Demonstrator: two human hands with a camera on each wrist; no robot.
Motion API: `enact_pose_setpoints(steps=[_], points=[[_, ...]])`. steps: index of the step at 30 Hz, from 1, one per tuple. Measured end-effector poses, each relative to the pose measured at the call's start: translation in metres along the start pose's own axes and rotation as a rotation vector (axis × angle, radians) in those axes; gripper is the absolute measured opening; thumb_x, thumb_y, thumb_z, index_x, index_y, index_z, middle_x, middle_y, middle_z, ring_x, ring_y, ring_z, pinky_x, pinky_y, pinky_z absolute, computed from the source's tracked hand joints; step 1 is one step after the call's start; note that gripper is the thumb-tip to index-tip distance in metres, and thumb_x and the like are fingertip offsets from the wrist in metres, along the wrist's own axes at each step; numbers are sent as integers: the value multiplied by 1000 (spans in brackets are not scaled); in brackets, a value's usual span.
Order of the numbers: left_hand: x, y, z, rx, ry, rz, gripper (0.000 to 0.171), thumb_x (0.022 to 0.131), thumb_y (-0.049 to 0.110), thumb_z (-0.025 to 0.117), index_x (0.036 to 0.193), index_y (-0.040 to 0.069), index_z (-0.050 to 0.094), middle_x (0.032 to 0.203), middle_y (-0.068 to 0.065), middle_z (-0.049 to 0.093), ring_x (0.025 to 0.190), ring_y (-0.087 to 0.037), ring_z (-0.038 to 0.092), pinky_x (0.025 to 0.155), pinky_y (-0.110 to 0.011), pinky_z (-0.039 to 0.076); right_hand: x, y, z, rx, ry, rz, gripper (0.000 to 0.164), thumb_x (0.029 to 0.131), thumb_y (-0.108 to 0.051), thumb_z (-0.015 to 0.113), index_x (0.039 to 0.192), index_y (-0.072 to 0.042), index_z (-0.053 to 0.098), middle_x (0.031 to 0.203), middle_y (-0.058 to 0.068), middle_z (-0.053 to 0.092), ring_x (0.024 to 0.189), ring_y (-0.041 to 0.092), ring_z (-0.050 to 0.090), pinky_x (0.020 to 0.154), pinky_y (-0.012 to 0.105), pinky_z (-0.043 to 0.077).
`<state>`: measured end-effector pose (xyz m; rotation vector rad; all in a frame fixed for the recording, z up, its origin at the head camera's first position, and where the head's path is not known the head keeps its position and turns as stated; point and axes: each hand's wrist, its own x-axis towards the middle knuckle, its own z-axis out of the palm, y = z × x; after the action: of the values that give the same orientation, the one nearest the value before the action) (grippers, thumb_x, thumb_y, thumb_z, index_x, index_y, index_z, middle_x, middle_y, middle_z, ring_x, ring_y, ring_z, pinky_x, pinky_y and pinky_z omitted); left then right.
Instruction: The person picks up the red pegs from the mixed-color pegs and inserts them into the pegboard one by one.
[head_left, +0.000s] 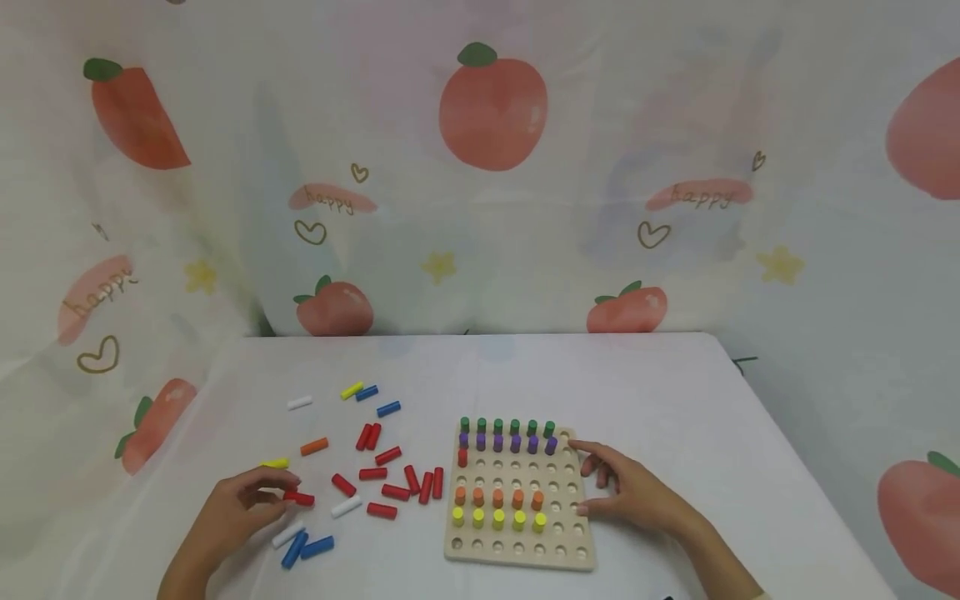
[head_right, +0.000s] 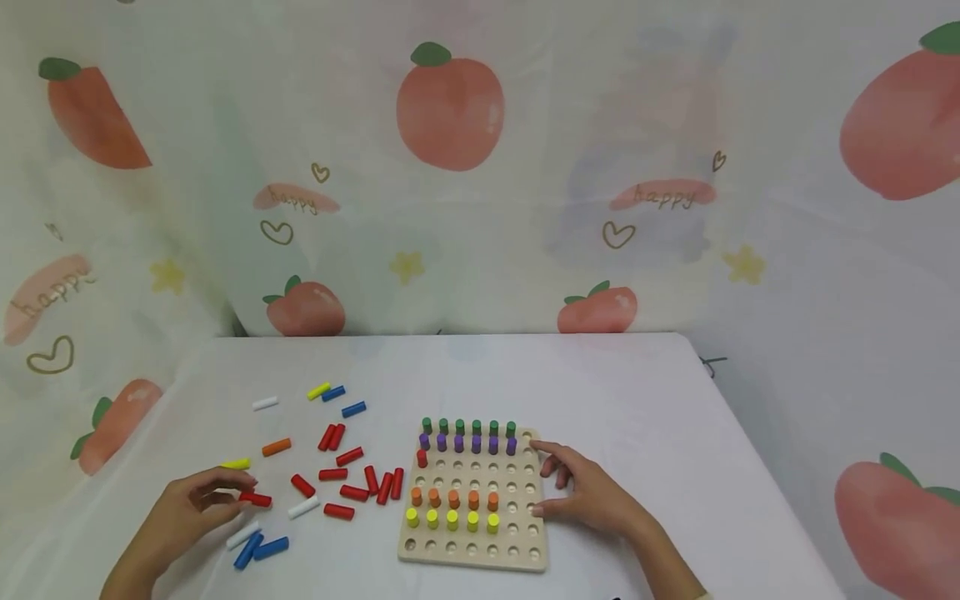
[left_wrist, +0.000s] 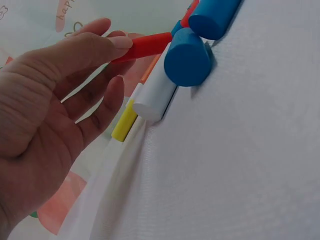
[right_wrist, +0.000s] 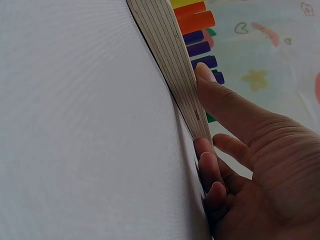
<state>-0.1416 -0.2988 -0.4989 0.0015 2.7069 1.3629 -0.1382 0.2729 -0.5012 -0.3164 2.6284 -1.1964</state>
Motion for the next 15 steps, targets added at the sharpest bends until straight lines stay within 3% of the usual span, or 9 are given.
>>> enact_pose_setpoints(steps=[8,15], points=[[-2,-3,0,-21,-2,46,32,87,5,83,118,7,73,110,-4,73,97,-19,67,83,-20,54,0,0,1,2,-2,11,90,76,-39,93,152,-18,49,108,-1,55,90,17,50,67,28,43],[1,-5,4,-12,-22,44,35,85,11,86,118,8,73,106,-2,73,93,-16,68,83,-19,54,-1,-1,0,3,0,9,90,76,-39,92,152,-17,49,109,-1,54,91,18,50,67,28,42]])
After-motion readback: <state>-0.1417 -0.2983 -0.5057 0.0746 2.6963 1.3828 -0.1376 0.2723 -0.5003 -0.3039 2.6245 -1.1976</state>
